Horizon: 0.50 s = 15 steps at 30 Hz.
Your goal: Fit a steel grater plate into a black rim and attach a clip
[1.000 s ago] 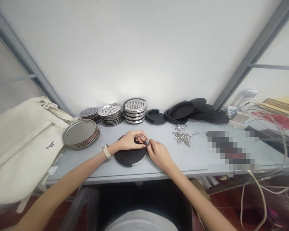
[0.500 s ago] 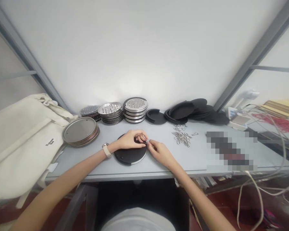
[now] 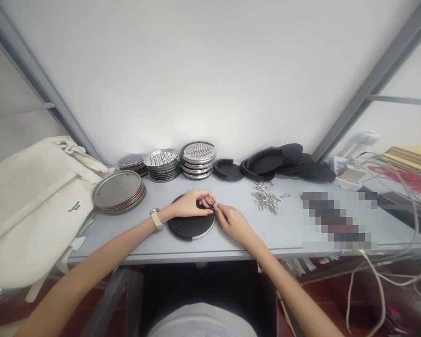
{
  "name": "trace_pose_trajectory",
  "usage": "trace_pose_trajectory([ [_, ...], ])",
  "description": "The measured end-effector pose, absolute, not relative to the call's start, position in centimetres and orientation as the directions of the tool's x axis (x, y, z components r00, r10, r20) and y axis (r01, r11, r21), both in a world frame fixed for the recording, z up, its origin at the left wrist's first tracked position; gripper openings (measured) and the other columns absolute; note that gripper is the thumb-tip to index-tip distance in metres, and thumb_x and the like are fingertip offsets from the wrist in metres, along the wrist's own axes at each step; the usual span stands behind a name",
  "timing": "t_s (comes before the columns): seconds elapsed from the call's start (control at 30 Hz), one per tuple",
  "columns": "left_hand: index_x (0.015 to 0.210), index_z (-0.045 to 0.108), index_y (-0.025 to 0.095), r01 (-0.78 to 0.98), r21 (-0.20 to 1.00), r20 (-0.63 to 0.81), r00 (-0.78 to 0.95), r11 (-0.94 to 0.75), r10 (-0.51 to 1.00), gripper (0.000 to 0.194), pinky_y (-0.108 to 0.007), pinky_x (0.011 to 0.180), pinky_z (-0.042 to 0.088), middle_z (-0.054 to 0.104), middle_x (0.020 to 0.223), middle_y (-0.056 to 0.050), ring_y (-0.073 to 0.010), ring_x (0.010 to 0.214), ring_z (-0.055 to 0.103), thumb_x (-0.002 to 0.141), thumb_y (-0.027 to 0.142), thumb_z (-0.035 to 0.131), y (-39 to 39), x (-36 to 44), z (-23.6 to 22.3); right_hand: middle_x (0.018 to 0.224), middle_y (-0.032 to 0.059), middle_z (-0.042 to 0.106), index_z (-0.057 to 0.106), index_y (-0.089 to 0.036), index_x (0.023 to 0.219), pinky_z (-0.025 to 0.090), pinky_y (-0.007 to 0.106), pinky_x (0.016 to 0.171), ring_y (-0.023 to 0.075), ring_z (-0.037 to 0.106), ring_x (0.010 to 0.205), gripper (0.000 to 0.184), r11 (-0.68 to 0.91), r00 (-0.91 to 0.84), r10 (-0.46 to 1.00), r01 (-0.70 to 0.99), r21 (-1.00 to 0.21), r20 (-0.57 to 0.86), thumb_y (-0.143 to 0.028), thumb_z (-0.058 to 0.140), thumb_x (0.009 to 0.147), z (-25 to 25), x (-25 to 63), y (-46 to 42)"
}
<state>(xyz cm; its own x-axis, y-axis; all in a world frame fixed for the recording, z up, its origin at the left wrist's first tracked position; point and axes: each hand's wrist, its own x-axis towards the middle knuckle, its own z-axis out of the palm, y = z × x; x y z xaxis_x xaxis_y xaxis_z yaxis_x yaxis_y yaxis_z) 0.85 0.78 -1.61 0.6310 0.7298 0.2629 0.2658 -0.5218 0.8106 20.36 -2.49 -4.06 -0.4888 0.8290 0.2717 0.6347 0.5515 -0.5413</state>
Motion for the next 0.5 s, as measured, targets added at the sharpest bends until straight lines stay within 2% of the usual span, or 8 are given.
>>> trace_pose_trajectory([
  [0.23, 0.098, 0.060, 0.014, 0.250, 0.820, 0.263, 0.635, -0.515, 0.726, 0.029, -0.023, 0.070, 0.050, 0.065, 0.085, -0.004, -0.0120, 0.077, 0.062, 0.070, 0.014, 0.065, 0.85, 0.85, -1.60, 0.060, -0.0012, 0.051, 0.041, -0.021, 0.068, 0.032, 0.024, 0.053, 0.0132, 0.044, 0.053, 0.029, 0.555, -0.485, 0.828, 0.633, -0.539, 0.283, -0.030, 0.032, 0.094, -4.08, 20.36, -2.72],
  [0.5, 0.098, 0.059, 0.014, 0.276, 0.790, 0.279, 0.633, -0.547, 0.722, 0.029, -0.023, 0.071, 0.049, 0.064, 0.089, -0.004, -0.0108, 0.076, 0.059, 0.069, 0.013, 0.063, 0.78, 0.98, -1.68, 0.066, 0.0016, 0.054, 0.043, -0.021, 0.074, 0.035, 0.026, 0.058, 0.0152, 0.049, 0.059, 0.027, 0.590, -0.514, 0.806, 0.655, -0.472, 0.295, -0.027, 0.029, 0.096, -4.25, 20.49, -2.76],
])
